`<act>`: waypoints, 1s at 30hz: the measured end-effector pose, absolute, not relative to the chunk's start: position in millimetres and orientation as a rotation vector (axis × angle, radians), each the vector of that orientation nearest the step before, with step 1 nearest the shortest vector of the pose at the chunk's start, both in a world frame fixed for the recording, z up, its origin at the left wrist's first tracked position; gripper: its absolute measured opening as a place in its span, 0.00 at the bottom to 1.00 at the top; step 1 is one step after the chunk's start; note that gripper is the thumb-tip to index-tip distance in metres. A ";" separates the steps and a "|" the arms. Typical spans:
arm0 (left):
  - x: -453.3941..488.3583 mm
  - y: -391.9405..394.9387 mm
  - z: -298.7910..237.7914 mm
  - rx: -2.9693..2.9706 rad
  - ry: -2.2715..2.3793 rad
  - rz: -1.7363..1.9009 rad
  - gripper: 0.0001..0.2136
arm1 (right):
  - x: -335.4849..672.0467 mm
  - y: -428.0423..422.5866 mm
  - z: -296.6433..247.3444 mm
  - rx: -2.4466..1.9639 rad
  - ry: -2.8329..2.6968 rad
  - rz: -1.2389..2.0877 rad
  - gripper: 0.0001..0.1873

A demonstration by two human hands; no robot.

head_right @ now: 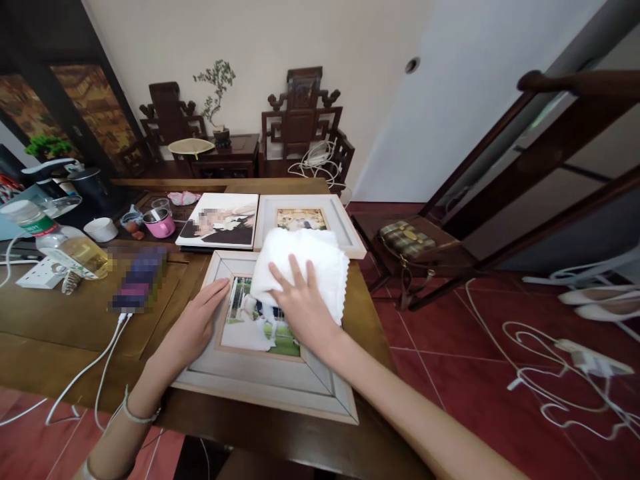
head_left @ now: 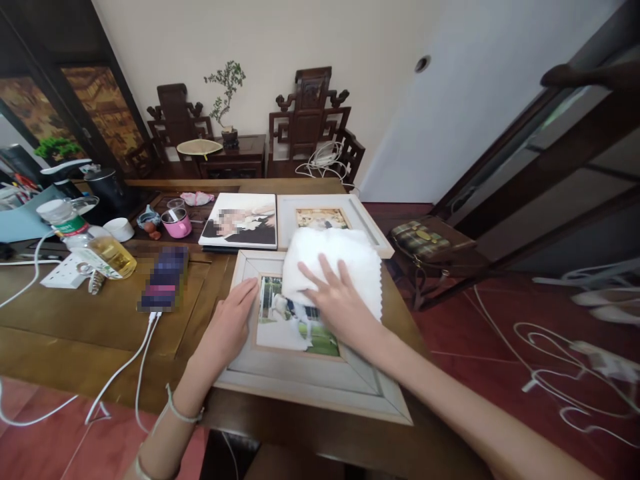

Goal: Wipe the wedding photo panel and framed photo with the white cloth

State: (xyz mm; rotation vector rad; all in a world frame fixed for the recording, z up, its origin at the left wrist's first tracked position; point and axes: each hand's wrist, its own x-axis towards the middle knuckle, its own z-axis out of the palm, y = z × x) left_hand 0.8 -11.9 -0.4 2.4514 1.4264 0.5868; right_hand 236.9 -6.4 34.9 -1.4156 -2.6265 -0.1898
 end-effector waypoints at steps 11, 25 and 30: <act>2.9 -12.8 3.1 2.432 1.475 0.495 0.33 | 217.8 -120.3 31.8 -0.924 -2.939 0.481 0.10; 3.1 -14.2 3.8 2.418 1.477 0.476 0.31 | 211.8 -2.3 34.3 -1.445 -2.661 0.036 0.29; 3.4 -14.0 3.8 2.409 1.475 0.518 0.30 | 192.9 -43.9 44.5 -1.315 -2.912 0.411 0.29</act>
